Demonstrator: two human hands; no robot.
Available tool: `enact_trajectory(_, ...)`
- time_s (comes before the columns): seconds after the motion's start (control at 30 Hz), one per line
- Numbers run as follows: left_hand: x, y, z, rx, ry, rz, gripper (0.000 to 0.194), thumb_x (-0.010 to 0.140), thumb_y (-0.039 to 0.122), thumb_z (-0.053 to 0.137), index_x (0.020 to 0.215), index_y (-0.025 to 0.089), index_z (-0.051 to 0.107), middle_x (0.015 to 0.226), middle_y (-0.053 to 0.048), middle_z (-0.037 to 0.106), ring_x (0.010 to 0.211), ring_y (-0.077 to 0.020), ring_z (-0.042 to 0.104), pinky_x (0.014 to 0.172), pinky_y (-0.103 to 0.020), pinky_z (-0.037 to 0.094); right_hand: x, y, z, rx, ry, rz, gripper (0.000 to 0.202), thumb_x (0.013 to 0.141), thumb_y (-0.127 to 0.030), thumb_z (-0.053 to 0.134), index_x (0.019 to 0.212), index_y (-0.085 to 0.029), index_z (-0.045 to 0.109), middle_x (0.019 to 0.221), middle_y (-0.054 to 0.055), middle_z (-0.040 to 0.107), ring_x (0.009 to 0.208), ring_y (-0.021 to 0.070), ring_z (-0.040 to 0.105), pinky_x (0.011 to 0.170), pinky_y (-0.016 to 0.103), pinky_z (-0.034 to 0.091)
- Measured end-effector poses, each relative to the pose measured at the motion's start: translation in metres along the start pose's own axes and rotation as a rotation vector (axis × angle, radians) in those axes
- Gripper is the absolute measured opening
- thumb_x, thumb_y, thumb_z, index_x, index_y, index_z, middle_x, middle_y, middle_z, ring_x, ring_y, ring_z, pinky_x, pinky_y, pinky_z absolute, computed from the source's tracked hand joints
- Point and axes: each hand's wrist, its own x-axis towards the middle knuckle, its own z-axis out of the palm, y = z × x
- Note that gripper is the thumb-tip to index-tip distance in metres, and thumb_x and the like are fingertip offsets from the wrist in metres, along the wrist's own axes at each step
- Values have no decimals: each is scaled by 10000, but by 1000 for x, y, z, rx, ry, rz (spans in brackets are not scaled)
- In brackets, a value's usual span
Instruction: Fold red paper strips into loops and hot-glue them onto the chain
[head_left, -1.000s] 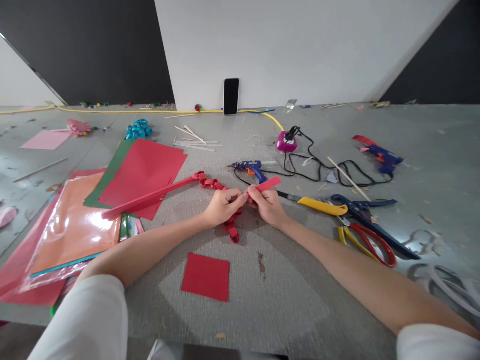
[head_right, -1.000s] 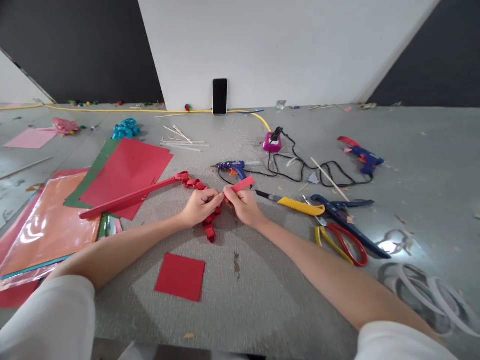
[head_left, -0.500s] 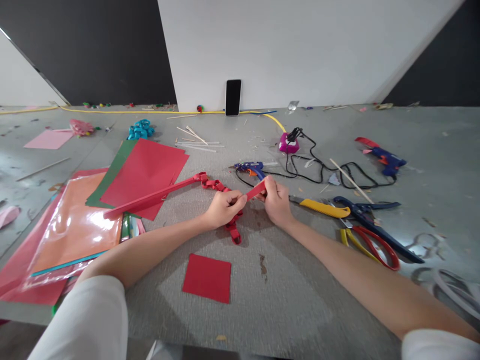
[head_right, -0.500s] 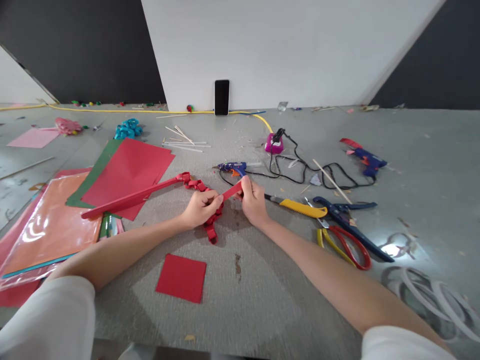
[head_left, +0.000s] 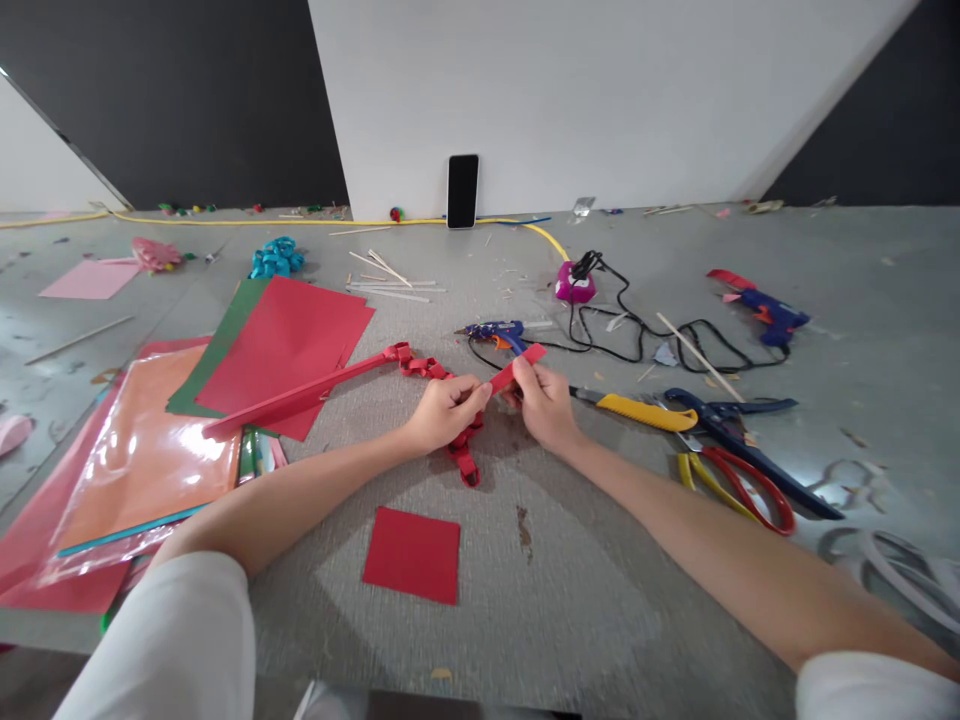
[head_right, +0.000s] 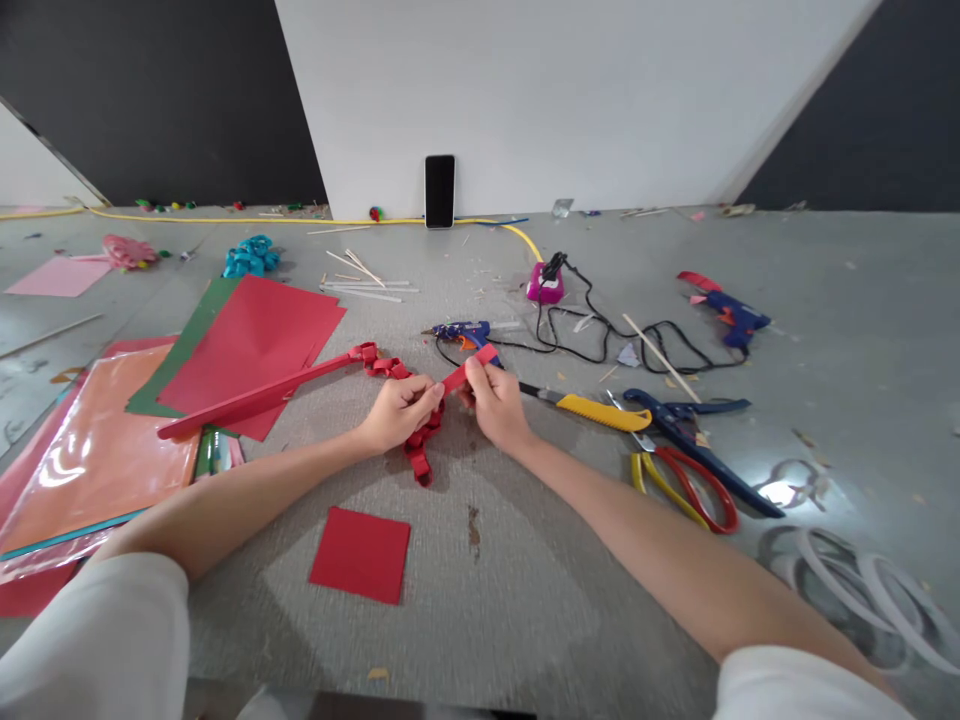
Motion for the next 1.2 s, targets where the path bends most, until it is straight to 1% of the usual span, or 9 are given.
enact_trajectory(0.1, 0, 0, 0, -32, 7, -32, 527, 994, 606, 462, 676, 186, 461, 530, 48, 429, 477, -70, 352, 462, -207, 267, 3, -1, 0, -13, 103, -26, 615, 970, -691, 502, 573, -221, 502, 535, -2, 511, 518, 132, 435, 549, 298, 372)
enact_trajectory(0.27, 0, 1, -1, -79, 15, -72, 540, 970, 637, 497, 668, 195, 425, 516, 56, 423, 455, -60, 337, 447, -203, 252, 1, -3, 0, 3, 58, -46, 585, 979, -677, 494, 606, -227, 506, 553, 2, 524, 525, 139, 449, 545, 301, 376)
enact_trajectory(0.4, 2, 0, -3, -154, 3, -87, 557, 958, 673, 496, 684, 189, 457, 501, 64, 426, 436, -56, 334, 442, -201, 260, -1, -3, 0, -15, -73, -82, 552, 968, -698, 491, 688, -229, 565, 581, 4, 567, 539, 149, 486, 544, 300, 384)
enact_trajectory(0.5, 3, 0, -4, -145, -27, -64, 560, 956, 673, 501, 683, 185, 465, 511, 58, 440, 447, -59, 357, 456, -199, 285, -2, -1, -1, -78, -213, -68, 569, 962, -690, 511, 645, -220, 564, 566, 3, 564, 529, 141, 475, 538, 298, 368)
enact_trajectory(0.57, 2, 0, -4, -121, -45, -48, 551, 966, 655, 494, 680, 184, 467, 523, 54, 446, 460, -61, 362, 464, -200, 294, -3, 1, -1, -88, -241, -52, 583, 965, -676, 520, 609, -215, 544, 550, 0, 548, 521, 135, 461, 538, 299, 360)
enact_trajectory(0.63, 1, 0, -3, -84, -28, -33, 532, 979, 621, 488, 672, 187, 450, 531, 52, 439, 472, -63, 356, 468, -201, 288, -2, 4, -2, -52, -166, -36, 582, 976, -666, 509, 612, -213, 541, 548, -5, 532, 521, 133, 453, 540, 298, 355)
enact_trajectory(0.8, -1, -2, 0, -11, 26, -13, 490, 992, 544, 488, 657, 196, 404, 535, 53, 399, 489, -68, 335, 468, -208, 248, 3, 5, -3, 19, 128, -71, 557, 983, -653, 511, 627, -225, 494, 576, -16, 491, 548, 132, 426, 569, 296, 357)
enact_trajectory(1.07, -2, -2, -1, -19, 28, -5, 492, 999, 557, 478, 673, 190, 443, 533, 51, 418, 482, -72, 352, 469, -209, 266, 2, -1, -1, 23, 126, -74, 537, 985, -645, 506, 648, -226, 502, 582, -16, 492, 540, 129, 413, 548, 297, 343)
enact_trajectory(1.2, -1, -1, -1, 25, 27, 9, 522, 999, 580, 477, 666, 179, 479, 534, 42, 449, 481, -73, 376, 473, -205, 284, 1, -2, 0, 52, -14, -34, 528, 935, -689, 560, 698, -217, 561, 582, -19, 522, 537, 126, 441, 531, 286, 351)
